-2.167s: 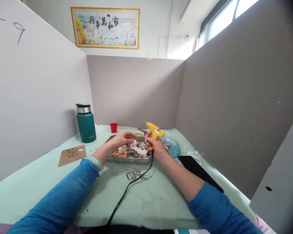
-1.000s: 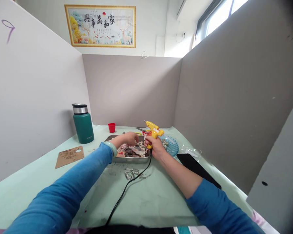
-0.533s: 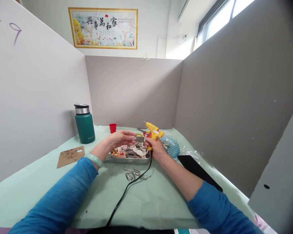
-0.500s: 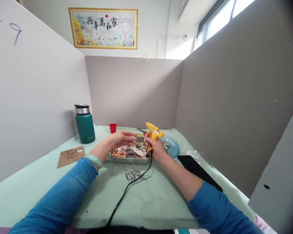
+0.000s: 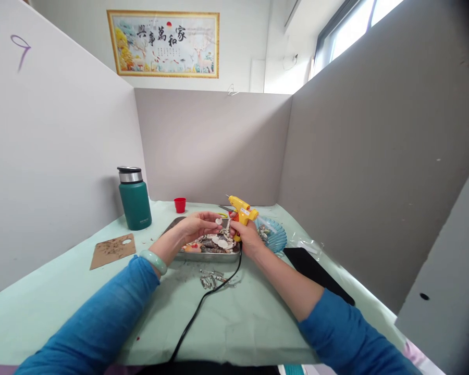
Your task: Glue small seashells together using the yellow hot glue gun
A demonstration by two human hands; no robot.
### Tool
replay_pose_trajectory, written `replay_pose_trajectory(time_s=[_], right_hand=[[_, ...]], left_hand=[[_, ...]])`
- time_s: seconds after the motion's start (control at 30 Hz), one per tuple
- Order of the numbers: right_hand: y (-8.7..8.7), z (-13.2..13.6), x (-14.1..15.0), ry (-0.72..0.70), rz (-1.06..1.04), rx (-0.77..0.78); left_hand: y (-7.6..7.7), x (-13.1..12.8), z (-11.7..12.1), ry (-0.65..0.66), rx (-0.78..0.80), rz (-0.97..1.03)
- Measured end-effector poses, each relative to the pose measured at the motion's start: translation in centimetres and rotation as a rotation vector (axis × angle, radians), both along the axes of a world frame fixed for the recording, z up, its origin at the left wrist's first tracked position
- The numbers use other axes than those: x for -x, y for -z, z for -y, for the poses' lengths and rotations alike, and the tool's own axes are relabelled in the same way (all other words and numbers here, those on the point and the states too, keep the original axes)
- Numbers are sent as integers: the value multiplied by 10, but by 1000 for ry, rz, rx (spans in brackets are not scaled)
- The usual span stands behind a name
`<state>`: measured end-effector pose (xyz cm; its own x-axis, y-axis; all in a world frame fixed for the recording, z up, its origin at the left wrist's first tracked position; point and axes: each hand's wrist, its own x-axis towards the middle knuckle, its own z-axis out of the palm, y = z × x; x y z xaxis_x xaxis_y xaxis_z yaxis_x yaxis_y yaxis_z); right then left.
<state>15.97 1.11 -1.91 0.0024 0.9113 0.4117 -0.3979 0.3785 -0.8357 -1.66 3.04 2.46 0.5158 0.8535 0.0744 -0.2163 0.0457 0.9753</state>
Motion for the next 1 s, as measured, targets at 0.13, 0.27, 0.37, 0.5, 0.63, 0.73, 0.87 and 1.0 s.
replay_pose_trajectory(time_s=[0.13, 0.27, 0.37, 0.5, 0.63, 0.73, 0.87, 1.0], right_hand=[[-1, 2, 0, 16, 20, 2], [-4, 4, 2, 20, 11, 24], [-5, 5, 3, 28, -13, 45], [-5, 5, 5, 47, -36, 59], [-7, 5, 7, 87, -42, 89], [-7, 6, 8, 97, -34, 103], [-7, 6, 8, 83, -34, 91], [-5, 5, 7, 60, -34, 80]], left_hand=[[1, -3, 2, -26, -37, -20], [1, -6, 6, -96, -105, -96], [0, -10, 11, -151, -192, -167], [-3, -18, 18, -228, -277, -224], [-5, -23, 23, -283, -339, -262], [-6, -24, 24, -320, -415, -296], [-5, -24, 22, -326, -429, -348], [-4, -24, 21, -304, -365, -333]])
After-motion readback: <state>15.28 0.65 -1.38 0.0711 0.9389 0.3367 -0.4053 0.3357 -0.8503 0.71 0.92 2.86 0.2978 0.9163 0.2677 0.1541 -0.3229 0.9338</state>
